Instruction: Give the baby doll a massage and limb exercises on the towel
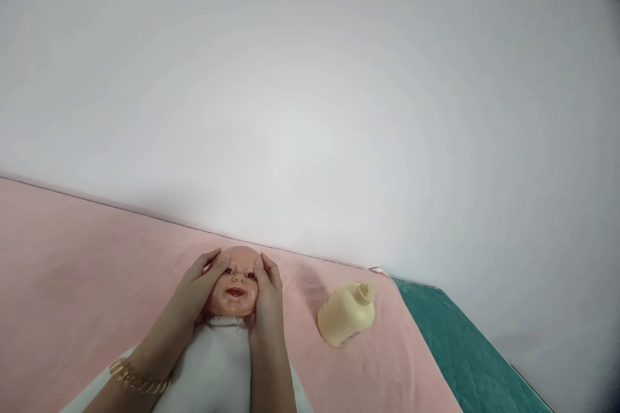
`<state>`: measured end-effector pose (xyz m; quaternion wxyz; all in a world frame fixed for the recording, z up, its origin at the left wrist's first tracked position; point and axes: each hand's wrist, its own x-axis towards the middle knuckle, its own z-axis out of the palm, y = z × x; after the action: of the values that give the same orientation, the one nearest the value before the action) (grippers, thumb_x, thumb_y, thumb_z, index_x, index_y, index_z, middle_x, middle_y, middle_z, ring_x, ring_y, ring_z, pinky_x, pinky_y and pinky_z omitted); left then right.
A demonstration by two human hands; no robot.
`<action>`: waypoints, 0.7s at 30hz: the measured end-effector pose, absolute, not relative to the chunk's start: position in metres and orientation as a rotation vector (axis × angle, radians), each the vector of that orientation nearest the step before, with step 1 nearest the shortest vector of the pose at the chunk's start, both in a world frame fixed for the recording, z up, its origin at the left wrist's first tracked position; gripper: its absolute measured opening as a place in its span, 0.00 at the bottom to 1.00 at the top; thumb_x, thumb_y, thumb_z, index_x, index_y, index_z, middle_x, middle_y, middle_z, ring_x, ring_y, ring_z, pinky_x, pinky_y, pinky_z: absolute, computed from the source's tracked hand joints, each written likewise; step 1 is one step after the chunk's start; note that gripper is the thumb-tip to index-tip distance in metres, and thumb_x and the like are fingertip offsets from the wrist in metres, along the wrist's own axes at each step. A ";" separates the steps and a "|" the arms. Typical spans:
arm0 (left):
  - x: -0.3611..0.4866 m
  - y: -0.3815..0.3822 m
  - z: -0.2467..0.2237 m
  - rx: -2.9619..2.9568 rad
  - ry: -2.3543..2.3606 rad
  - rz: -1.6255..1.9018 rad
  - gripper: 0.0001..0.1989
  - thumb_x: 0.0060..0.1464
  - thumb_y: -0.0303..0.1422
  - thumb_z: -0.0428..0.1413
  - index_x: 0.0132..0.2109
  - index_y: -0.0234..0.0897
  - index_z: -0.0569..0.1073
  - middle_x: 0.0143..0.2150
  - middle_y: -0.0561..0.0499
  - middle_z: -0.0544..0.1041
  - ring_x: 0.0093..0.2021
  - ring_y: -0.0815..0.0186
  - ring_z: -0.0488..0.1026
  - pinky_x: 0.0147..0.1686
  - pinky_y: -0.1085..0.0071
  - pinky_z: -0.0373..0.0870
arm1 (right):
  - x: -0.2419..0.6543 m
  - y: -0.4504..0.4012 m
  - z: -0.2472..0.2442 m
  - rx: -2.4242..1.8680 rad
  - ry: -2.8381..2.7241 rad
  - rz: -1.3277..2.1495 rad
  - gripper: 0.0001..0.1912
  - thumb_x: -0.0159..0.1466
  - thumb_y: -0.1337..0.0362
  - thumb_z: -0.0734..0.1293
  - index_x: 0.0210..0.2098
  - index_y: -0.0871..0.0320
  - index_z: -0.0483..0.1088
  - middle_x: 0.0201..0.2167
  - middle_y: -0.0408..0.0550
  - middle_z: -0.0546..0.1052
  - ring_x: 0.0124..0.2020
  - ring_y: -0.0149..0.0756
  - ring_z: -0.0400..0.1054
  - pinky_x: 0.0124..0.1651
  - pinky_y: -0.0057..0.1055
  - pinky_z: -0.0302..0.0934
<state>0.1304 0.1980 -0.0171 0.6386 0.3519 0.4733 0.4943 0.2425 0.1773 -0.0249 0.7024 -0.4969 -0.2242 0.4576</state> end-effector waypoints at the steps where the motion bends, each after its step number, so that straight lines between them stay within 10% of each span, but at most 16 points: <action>1: 0.130 0.198 -0.017 0.808 1.074 1.125 0.25 0.52 0.47 0.59 0.52 0.38 0.69 0.50 0.42 0.76 0.47 0.57 0.76 0.40 0.68 0.74 | 0.243 0.178 -0.025 -1.097 -0.496 1.022 0.24 0.49 0.51 0.74 0.42 0.56 0.74 0.41 0.49 0.79 0.45 0.42 0.73 0.48 0.37 0.68; 21: 0.127 0.185 0.016 0.840 1.239 1.094 0.20 0.52 0.41 0.59 0.49 0.35 0.72 0.44 0.43 0.79 0.43 0.56 0.78 0.34 0.70 0.75 | 0.241 0.174 -0.021 -1.071 -0.495 1.050 0.28 0.48 0.52 0.76 0.45 0.58 0.72 0.43 0.51 0.79 0.45 0.45 0.74 0.47 0.38 0.69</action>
<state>0.1272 0.1853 0.0157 0.6002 0.3625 0.5345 0.4720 0.2412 0.1743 -0.0205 0.7041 -0.4815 -0.2228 0.4719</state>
